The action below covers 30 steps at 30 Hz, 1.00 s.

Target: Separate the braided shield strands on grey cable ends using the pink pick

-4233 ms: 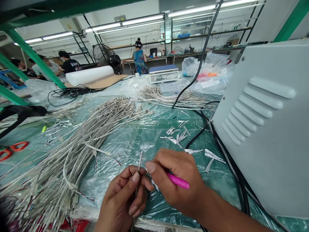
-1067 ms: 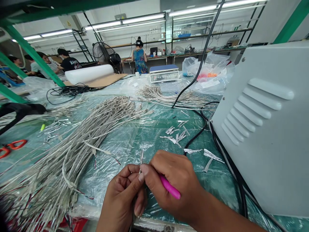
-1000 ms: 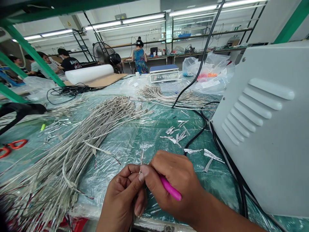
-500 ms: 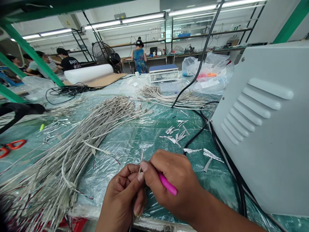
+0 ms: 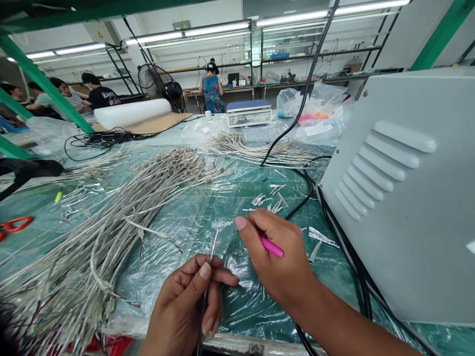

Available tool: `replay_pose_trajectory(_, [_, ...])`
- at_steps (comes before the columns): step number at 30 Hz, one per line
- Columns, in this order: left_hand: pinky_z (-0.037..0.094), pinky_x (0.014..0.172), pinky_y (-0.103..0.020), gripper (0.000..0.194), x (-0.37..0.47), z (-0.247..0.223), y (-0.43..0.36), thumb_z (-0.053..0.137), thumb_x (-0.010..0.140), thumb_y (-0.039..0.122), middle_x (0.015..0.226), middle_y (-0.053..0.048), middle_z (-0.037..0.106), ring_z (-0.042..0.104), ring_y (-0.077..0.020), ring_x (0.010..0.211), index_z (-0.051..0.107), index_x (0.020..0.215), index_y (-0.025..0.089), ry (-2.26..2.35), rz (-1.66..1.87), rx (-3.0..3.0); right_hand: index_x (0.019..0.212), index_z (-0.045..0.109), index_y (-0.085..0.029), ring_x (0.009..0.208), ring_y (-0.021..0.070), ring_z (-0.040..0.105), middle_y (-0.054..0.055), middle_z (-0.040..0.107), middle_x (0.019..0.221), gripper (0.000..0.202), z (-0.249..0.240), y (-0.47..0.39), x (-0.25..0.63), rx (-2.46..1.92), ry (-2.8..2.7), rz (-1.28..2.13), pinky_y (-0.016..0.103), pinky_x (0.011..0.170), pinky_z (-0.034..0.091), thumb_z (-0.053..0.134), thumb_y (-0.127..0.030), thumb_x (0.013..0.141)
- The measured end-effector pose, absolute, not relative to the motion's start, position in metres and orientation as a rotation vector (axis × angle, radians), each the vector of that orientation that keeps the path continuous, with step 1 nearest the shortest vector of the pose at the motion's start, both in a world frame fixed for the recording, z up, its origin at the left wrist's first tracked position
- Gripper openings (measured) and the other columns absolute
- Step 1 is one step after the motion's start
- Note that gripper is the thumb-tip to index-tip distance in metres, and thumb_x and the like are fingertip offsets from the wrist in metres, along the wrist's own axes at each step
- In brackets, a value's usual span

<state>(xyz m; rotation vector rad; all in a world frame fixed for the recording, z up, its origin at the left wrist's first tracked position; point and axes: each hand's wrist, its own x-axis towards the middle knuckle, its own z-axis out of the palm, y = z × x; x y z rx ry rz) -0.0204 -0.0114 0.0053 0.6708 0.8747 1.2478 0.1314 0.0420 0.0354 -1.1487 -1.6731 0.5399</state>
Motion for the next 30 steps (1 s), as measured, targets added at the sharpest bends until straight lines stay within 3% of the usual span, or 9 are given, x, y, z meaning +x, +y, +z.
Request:
replay_pose_trajectory(4, [0.037,0.033,-0.017,0.017,-0.02,0.005,-0.011,0.058,0.091,0.027,0.077,-0.011,0.076,0.041,-0.0026,0.028,0.064,0.089,0.011,0.898,1.262,0.677,0.072,0.061,-0.018,0.053,0.0094,0.052,-0.001,0.058,0.063,0.029,0.04,0.032,0.132,-0.825,-1.791,0.618,0.024,0.05,0.039,0.048,-0.024,0.097])
replay_pose_trajectory(6, [0.037,0.034,-0.018,0.016,-0.02,0.005,-0.011,0.058,0.091,0.027,0.065,-0.006,0.073,0.041,-0.0036,0.028,0.063,0.09,0.012,0.906,1.264,0.686,0.071,0.06,-0.018,0.053,0.0096,0.053,0.0,0.059,0.063,0.029,0.041,0.03,0.131,-0.74,-1.842,0.651,0.024,0.05,0.039,0.048,-0.023,0.096])
replay_pose_trajectory(10, [0.037,0.035,-0.017,0.016,-0.02,0.005,-0.012,0.056,0.093,0.027,0.037,0.005,0.054,0.039,-0.0064,0.028,0.063,0.093,0.013,0.908,1.259,0.704,0.069,0.059,-0.018,0.053,0.0099,0.054,0.0,0.06,0.061,0.03,0.042,0.031,0.13,-0.752,-1.885,0.652,0.024,0.051,0.039,0.047,-0.023,0.096])
replay_pose_trajectory(16, [0.043,0.034,-0.02,0.018,-0.02,0.004,-0.013,0.055,0.093,0.027,0.079,-0.009,0.076,0.046,-0.0049,0.028,0.064,0.09,0.012,0.864,1.278,0.666,0.067,0.055,-0.018,0.052,0.0089,0.048,-0.001,0.054,0.059,0.032,0.039,0.033,0.126,-0.916,-1.923,0.611,0.025,0.052,0.036,0.047,-0.025,0.096])
replay_pose_trajectory(20, [0.046,0.035,-0.022,0.02,-0.02,0.005,-0.013,0.051,0.095,0.025,0.078,-0.012,0.077,0.048,-0.0057,0.028,0.064,0.09,0.011,0.826,1.288,0.656,0.059,0.048,-0.018,0.049,0.0076,0.042,-0.004,0.045,0.054,0.037,0.038,0.034,0.124,-1.009,-1.913,0.633,0.024,0.05,0.034,0.049,-0.026,0.096])
replay_pose_trajectory(24, [0.042,0.033,-0.017,0.019,-0.02,0.005,-0.012,0.051,0.095,0.024,0.075,-0.011,0.076,0.043,-0.0031,0.028,0.064,0.089,0.011,0.826,1.298,0.641,0.067,0.057,-0.018,0.051,0.0084,0.048,-0.002,0.053,0.058,0.032,0.038,0.031,0.129,-0.942,-1.786,0.582,0.025,0.05,0.035,0.047,-0.022,0.097])
replay_pose_trajectory(27, [0.04,0.032,-0.016,0.017,-0.02,0.002,-0.012,0.053,0.094,0.023,0.059,-0.004,0.07,0.038,-0.0027,0.027,0.065,0.089,0.012,0.819,1.302,0.645,0.072,0.059,-0.018,0.054,0.0096,0.052,0.0,0.057,0.063,0.026,0.038,0.029,0.131,-0.777,-1.82,0.587,0.025,0.051,0.037,0.047,-0.018,0.096])
replay_pose_trajectory(30, [0.04,0.033,-0.017,0.017,-0.021,-0.001,-0.012,0.054,0.094,0.024,0.036,0.005,0.051,0.036,-0.0052,0.027,0.065,0.086,0.014,0.8,1.302,0.656,0.072,0.059,-0.017,0.054,0.0099,0.053,0.001,0.058,0.062,0.025,0.04,0.029,0.129,-0.699,-1.913,0.603,0.025,0.051,0.037,0.048,-0.017,0.094])
